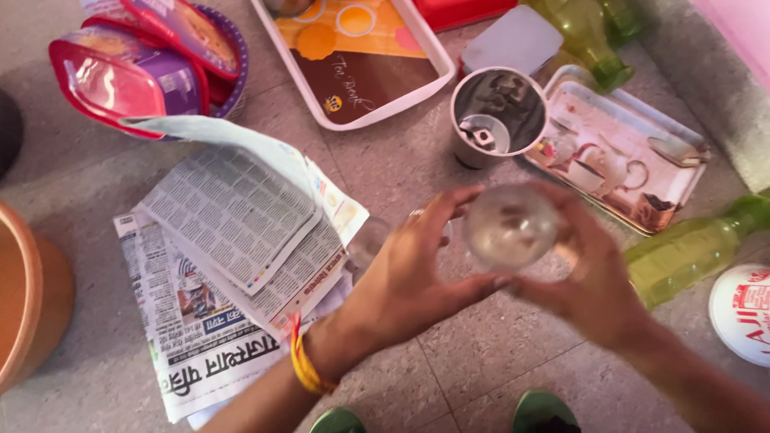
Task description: The person organizes various household items on the floor, including plastic containers, glass cups, green bottles, and a metal blender jar. They stack containers, arrange bottles, and fold newspapers to create a tidy arrangement.
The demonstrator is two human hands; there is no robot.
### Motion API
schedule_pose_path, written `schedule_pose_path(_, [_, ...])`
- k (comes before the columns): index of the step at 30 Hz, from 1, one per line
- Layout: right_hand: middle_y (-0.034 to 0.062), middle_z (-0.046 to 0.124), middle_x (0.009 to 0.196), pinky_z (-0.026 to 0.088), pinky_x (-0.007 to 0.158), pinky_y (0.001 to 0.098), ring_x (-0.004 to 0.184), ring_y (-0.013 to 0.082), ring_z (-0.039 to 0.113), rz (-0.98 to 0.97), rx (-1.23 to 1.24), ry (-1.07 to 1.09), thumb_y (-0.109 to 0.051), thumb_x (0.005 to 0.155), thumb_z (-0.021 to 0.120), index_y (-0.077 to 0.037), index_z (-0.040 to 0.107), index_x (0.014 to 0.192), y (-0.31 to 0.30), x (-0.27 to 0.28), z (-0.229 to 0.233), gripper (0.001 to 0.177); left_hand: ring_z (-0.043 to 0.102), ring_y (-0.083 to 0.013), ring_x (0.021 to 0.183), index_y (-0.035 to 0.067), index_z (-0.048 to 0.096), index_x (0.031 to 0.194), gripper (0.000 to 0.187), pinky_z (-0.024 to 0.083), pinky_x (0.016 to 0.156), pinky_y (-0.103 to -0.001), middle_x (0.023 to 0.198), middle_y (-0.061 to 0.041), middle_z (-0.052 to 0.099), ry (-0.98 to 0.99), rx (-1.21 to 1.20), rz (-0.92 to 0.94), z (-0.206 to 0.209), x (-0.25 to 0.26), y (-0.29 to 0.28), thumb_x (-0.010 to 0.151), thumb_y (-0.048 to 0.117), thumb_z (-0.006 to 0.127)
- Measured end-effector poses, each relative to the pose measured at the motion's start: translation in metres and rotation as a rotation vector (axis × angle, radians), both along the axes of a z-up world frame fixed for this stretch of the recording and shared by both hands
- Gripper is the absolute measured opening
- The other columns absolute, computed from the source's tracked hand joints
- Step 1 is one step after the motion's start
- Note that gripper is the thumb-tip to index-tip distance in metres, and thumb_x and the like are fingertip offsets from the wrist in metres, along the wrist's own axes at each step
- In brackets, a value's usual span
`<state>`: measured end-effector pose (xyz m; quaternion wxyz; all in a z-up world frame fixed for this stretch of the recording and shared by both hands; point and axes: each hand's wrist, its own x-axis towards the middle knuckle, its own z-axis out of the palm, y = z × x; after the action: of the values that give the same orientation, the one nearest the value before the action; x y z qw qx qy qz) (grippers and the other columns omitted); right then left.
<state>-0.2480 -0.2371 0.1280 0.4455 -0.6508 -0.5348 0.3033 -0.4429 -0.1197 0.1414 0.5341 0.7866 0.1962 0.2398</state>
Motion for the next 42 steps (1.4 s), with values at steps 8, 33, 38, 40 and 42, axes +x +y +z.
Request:
schedule_pose_path(8, [0.0112,0.062,0.141,0.047,0.112,0.0405,0.134,0.027,0.059,0.186,-0.104,0.055,-0.017,0.072,0.089,-0.007,0.044,0.148,-0.003,-0.054,-0.024,0.09,0.067,-0.0292,0.128,0.007,0.051,0.143,0.081,0.053,0.107,-0.039,0.134,-0.015,0.067,0.04,-0.07,0.142,-0.033,-0.052,-0.025,0.075,0.028,0.089])
schedule_pose_path(33, [0.0149,0.068,0.125,0.061,0.08,0.0351,0.097,0.0258,0.074,0.222,-0.106,-0.367,-0.014,0.072,0.087,-0.008,0.053,0.139,0.002,-0.07,-0.085,0.075,0.059,-0.0382,0.125,0.008,0.055,0.142,0.073,0.051,0.101,-0.044,0.138,-0.017,0.053,0.153,0.037,0.326,-0.116,-0.07,-0.041,0.076,0.017,0.086])
schedule_pose_path(38, [0.0137,0.069,0.124,0.062,0.076,0.0351,0.094,0.0238,0.075,0.217,-0.149,-0.371,-0.014,0.073,0.087,-0.009,0.055,0.138,0.004,-0.072,-0.087,0.072,0.059,-0.0379,0.124,0.007,0.053,0.142,0.077,0.05,0.102,-0.044,0.137,-0.016,0.054,0.224,-0.012,0.381,-0.123,-0.068,-0.047,0.073,0.014,0.086])
schedule_pose_path(40, [0.0142,0.069,0.124,0.062,0.075,0.0348,0.095,0.0238,0.075,0.217,-0.147,-0.352,-0.014,0.074,0.086,-0.008,0.055,0.138,0.005,-0.073,-0.09,0.071,0.058,-0.0384,0.123,0.007,0.051,0.143,0.079,0.05,0.101,-0.045,0.139,-0.017,0.053,0.238,-0.017,0.388,-0.126,-0.067,-0.048,0.072,0.014,0.086])
schedule_pose_path(42, [0.0145,0.069,0.124,0.062,0.076,0.0354,0.094,0.0242,0.075,0.22,-0.156,-0.363,-0.014,0.075,0.086,-0.008,0.054,0.139,0.006,-0.071,-0.093,0.071,0.056,-0.0397,0.124,0.006,0.049,0.145,0.083,0.049,0.102,-0.046,0.142,-0.018,0.051,0.227,0.01,0.397,-0.129,-0.067,-0.048,0.072,0.014,0.087])
